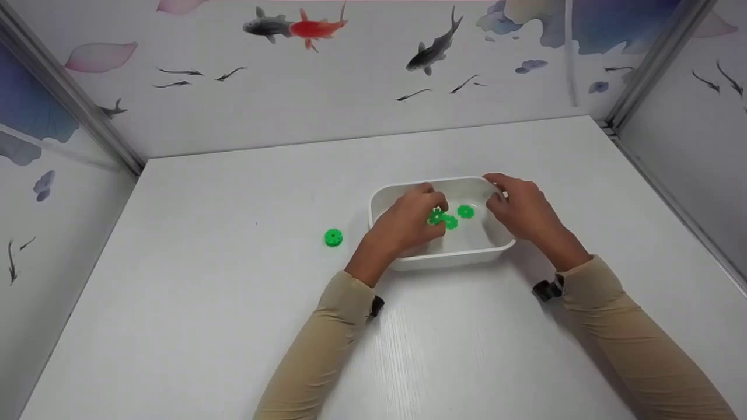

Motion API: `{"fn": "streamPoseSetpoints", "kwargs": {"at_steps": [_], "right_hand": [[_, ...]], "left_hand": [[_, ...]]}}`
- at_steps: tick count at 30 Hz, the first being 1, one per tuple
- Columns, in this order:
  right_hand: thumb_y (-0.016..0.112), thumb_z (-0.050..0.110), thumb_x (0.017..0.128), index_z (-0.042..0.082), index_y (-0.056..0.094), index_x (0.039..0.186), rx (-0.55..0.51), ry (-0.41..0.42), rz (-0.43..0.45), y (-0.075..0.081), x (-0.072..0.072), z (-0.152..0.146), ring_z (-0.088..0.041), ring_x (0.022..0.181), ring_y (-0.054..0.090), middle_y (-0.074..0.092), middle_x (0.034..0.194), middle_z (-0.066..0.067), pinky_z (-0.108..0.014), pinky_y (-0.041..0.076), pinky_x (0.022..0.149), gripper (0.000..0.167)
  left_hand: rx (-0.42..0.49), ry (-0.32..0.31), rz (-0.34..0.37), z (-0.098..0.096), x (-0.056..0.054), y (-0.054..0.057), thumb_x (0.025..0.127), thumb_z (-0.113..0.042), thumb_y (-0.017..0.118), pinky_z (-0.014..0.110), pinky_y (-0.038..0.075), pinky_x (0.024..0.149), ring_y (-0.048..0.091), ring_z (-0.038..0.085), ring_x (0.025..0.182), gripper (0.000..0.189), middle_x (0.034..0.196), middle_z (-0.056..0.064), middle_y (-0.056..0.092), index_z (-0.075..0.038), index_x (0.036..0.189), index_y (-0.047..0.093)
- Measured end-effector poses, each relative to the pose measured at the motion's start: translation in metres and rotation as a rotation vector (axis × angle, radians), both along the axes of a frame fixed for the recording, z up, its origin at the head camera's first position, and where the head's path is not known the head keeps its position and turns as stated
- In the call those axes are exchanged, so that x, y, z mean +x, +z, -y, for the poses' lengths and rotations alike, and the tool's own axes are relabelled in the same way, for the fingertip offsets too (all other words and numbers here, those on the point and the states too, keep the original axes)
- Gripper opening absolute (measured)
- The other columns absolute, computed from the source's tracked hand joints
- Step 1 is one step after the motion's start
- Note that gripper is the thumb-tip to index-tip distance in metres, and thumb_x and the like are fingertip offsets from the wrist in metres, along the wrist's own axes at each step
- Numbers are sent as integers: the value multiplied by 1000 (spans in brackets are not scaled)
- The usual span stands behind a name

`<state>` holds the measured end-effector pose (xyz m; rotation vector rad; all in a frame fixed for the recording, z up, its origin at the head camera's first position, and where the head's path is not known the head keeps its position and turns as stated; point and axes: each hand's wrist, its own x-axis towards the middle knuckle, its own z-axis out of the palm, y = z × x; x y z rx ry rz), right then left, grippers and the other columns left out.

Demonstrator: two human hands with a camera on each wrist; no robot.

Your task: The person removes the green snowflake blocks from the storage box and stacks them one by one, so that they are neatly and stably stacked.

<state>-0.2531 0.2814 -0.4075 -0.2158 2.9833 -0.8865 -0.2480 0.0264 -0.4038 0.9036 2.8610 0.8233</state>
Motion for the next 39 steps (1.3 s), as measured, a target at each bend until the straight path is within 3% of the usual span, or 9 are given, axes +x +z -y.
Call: {"fn": "streamPoseSetpoints", "kwargs": {"at_steps": [8,13,20,26,32,39], "right_hand": [[49,16,107,9,53,158,-10,3,-22,-2,1,-1,-34,102,65,66,145,-24,-46,57,84,52],[49,16,107,9,53,159,-8,-9,-12,-2,1,-1,-34,104,66,65,147,-23,-46,58,84,53],[49,16,108,10,52,160,-7,-14,8,-1,0,0,-35,107,65,64,149,-23,-49,59,87,53],[49,17,108,12,51,160,-7,-15,24,1,1,0,-35,109,64,63,151,-22,-51,60,89,52],[48,16,108,9,52,159,-1,6,-14,-1,1,-1,-34,101,64,66,145,-24,-47,58,83,52],[49,17,108,10,53,159,6,-6,-19,-2,1,-1,-34,101,64,66,146,-24,-47,58,84,52]], "left_hand": [[108,25,-68,18,3,6,101,-19,74,26,61,99,70,17,107,28,121,7,73,-9,128,76],[132,31,-115,29,8,11,101,-18,75,26,61,96,71,17,106,28,119,7,72,-10,128,75],[158,18,-128,39,15,16,101,-15,75,26,62,97,72,19,107,28,122,9,70,-10,128,73],[162,21,-166,50,20,16,100,-13,76,24,62,96,73,18,107,28,122,9,70,-9,127,73],[203,22,-209,64,23,18,99,-7,75,27,64,93,75,19,104,25,119,11,70,-7,124,73],[234,72,-230,84,26,14,98,-8,76,27,64,95,75,18,105,25,121,8,70,-9,123,74]]}}
